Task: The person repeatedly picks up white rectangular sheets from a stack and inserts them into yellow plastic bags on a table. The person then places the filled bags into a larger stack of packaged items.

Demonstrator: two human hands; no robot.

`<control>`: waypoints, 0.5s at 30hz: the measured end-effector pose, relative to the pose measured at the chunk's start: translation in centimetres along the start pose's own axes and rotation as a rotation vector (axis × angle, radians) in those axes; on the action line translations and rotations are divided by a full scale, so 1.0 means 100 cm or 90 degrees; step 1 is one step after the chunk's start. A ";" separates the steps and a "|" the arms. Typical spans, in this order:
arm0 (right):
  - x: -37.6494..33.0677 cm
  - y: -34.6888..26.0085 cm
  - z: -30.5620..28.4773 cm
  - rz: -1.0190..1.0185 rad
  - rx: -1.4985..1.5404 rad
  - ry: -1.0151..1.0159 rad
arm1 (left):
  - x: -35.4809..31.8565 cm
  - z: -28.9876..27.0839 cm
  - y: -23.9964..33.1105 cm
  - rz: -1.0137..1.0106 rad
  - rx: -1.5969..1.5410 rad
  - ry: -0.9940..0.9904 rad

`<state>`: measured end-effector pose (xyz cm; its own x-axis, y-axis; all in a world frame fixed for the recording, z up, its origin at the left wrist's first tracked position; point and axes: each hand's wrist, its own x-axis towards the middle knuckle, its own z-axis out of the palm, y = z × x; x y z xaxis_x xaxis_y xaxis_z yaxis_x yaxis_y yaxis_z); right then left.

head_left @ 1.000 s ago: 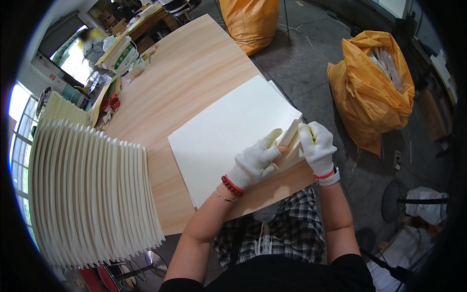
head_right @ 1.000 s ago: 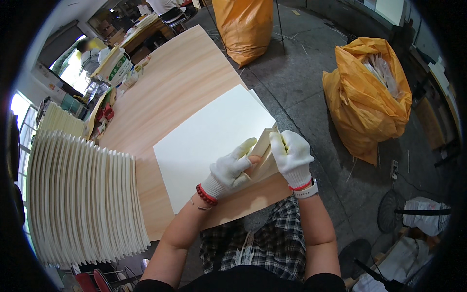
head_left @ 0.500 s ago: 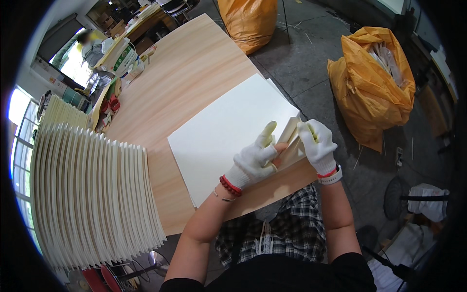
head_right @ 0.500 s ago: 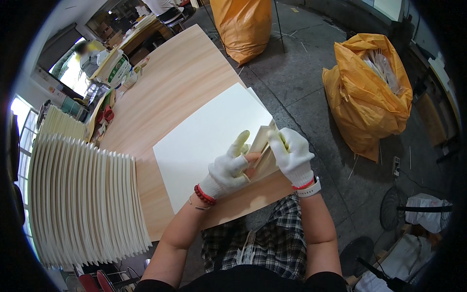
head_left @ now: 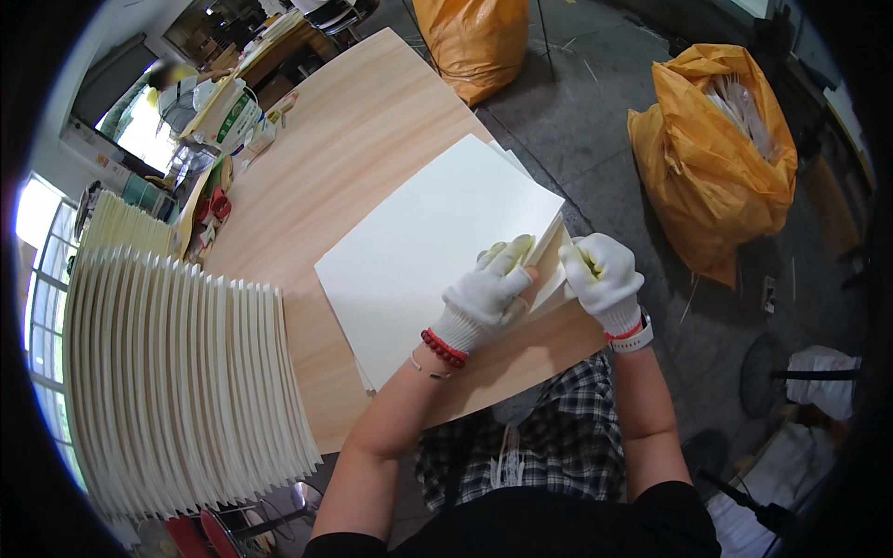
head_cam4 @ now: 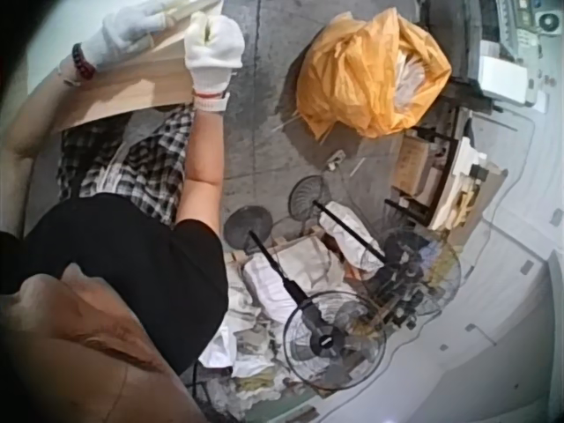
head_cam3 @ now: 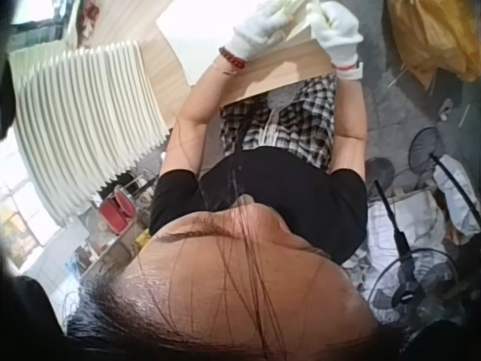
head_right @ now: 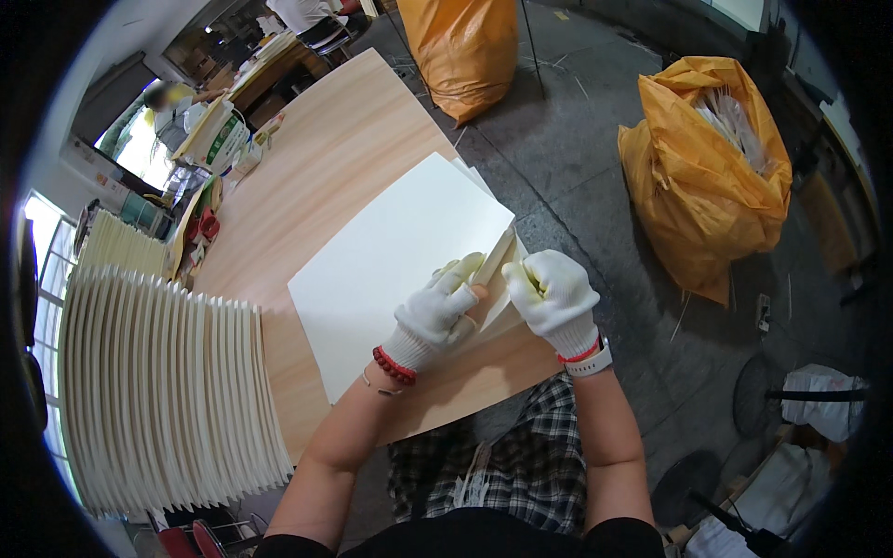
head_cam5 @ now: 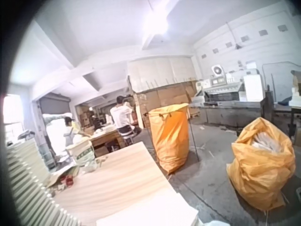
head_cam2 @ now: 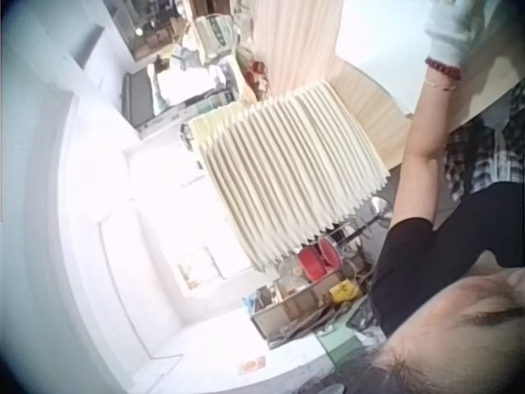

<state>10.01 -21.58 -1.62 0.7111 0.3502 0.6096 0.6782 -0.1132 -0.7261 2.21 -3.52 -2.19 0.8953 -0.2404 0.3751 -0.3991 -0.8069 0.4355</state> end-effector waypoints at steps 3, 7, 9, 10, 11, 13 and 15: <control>0.003 0.007 0.002 -0.050 -0.016 0.003 | 0.001 0.000 0.001 -0.010 0.040 -0.007; 0.002 0.010 0.003 -0.070 -0.023 0.008 | 0.002 0.002 0.000 0.010 0.054 0.026; 0.002 0.009 0.004 -0.038 -0.011 0.012 | 0.004 0.002 -0.001 0.009 0.047 0.032; 0.001 0.009 0.005 0.001 0.001 0.015 | 0.006 0.001 -0.001 0.005 0.042 0.013; 0.001 0.008 0.006 0.040 0.013 0.017 | 0.008 -0.004 -0.001 0.002 0.037 -0.007; 0.005 0.007 0.007 0.068 0.012 0.018 | 0.011 -0.013 0.001 -0.008 0.021 -0.042; 0.009 0.003 0.007 0.083 0.006 0.017 | 0.015 -0.020 0.006 -0.022 0.000 -0.072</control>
<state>10.75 -20.69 -1.52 0.7980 0.3075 0.5184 0.5780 -0.1466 -0.8028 2.89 -3.30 0.30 0.9250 -0.2722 0.2650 -0.3679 -0.8155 0.4468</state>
